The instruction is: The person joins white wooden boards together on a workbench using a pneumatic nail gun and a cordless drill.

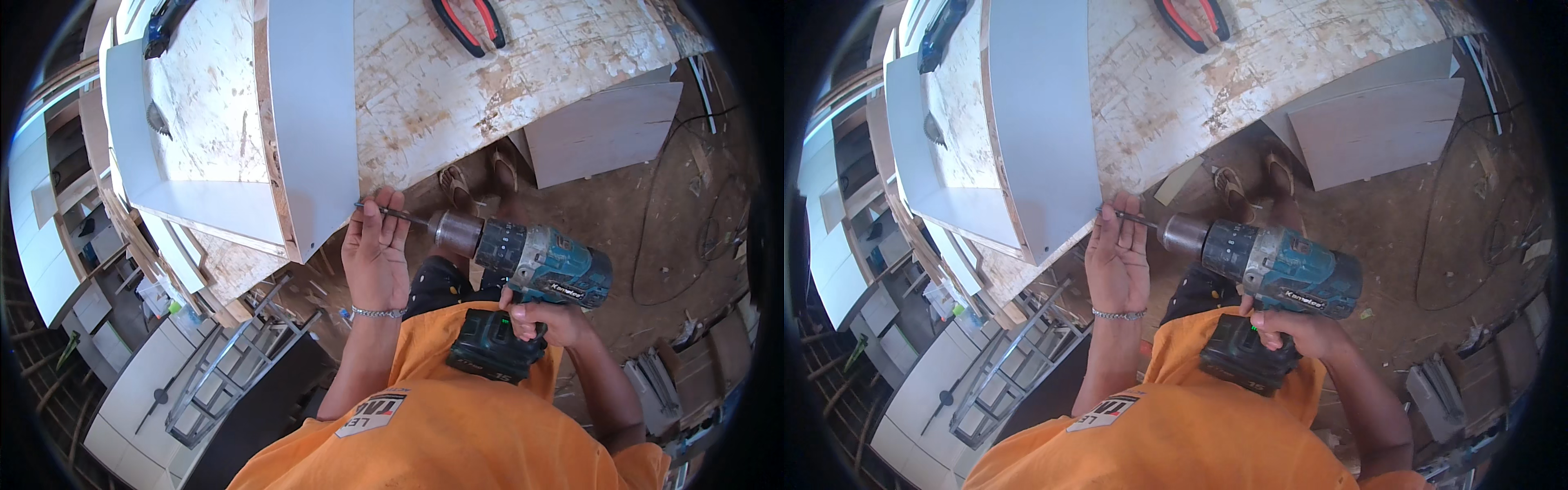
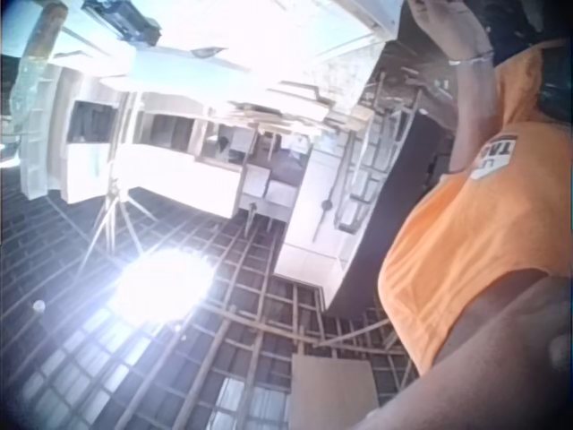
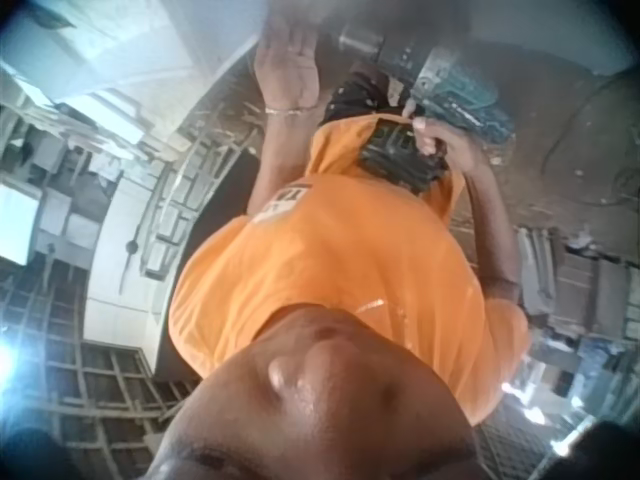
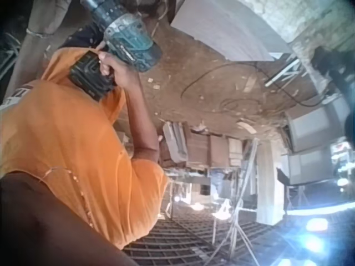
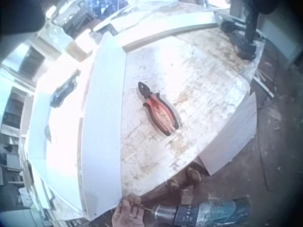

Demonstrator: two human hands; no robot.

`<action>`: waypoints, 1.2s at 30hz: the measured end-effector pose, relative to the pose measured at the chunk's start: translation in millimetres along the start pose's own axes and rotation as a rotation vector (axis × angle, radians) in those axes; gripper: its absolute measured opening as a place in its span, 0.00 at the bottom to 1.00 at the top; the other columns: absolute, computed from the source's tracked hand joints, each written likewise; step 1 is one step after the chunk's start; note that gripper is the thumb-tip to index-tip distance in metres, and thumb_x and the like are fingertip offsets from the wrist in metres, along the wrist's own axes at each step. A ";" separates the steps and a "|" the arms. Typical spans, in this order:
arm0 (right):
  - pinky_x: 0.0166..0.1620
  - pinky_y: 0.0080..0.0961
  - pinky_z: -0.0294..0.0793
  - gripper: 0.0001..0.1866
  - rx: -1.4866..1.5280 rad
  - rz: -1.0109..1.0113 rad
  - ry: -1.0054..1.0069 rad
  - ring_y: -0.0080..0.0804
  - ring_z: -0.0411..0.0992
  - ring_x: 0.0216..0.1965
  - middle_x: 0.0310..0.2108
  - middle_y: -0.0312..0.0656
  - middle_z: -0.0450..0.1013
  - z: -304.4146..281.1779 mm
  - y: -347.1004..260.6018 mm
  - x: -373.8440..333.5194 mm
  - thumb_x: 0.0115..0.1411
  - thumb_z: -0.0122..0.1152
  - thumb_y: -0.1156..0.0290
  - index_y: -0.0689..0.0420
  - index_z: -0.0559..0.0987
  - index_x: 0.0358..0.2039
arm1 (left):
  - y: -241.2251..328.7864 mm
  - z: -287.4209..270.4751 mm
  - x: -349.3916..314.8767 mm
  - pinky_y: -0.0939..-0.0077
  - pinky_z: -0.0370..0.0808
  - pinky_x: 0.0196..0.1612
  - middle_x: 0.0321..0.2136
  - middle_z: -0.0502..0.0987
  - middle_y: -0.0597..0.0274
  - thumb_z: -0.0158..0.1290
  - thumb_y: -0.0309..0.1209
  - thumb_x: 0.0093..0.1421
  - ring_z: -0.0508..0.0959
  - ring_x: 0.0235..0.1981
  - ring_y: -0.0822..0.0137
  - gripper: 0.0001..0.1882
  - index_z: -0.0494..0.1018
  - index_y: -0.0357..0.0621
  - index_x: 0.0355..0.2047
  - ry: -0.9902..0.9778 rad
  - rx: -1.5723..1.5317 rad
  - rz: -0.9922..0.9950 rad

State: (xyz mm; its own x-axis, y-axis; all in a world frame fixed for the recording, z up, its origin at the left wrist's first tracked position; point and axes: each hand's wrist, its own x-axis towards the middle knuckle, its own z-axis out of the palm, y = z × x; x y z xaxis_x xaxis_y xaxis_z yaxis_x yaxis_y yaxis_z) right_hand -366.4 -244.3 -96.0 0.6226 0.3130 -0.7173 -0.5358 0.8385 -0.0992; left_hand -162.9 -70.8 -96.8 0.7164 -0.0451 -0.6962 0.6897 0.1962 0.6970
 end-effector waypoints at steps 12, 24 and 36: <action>0.27 0.24 0.66 0.12 -0.039 0.015 -0.013 0.21 0.65 0.20 0.21 0.34 0.67 -0.7 -5.0 2.7 0.62 0.64 0.70 0.63 0.75 0.43 | 21.6 -6.3 -1.8 0.70 0.75 0.59 0.56 0.76 0.57 0.54 0.39 0.71 0.76 0.58 0.64 0.18 0.71 0.41 0.54 -0.073 0.105 -0.114; 0.26 0.24 0.65 0.11 -0.007 0.008 -0.076 0.22 0.64 0.19 0.19 0.34 0.66 -7.5 -1.0 11.3 0.61 0.64 0.67 0.60 0.73 0.33 | 8.2 -13.9 10.8 0.77 0.77 0.52 0.52 0.79 0.58 0.56 0.40 0.70 0.79 0.52 0.69 0.15 0.74 0.45 0.50 -0.053 0.126 -0.028; 0.26 0.22 0.65 0.13 -0.073 0.028 -0.042 0.21 0.65 0.19 0.19 0.35 0.66 -1.4 -6.8 10.2 0.62 0.65 0.68 0.64 0.75 0.39 | 18.2 -22.2 15.2 0.76 0.81 0.50 0.52 0.78 0.55 0.57 0.39 0.69 0.79 0.52 0.66 0.17 0.73 0.41 0.51 -0.019 0.151 -0.103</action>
State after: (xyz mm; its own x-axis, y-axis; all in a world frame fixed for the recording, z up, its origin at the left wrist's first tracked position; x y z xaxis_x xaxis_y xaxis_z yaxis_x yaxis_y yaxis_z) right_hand -357.1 -247.5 -103.6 0.6294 0.3550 -0.6912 -0.5925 0.7948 -0.1312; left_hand -141.7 -46.1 -98.5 0.6418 -0.0759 -0.7631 0.7666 0.0408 0.6408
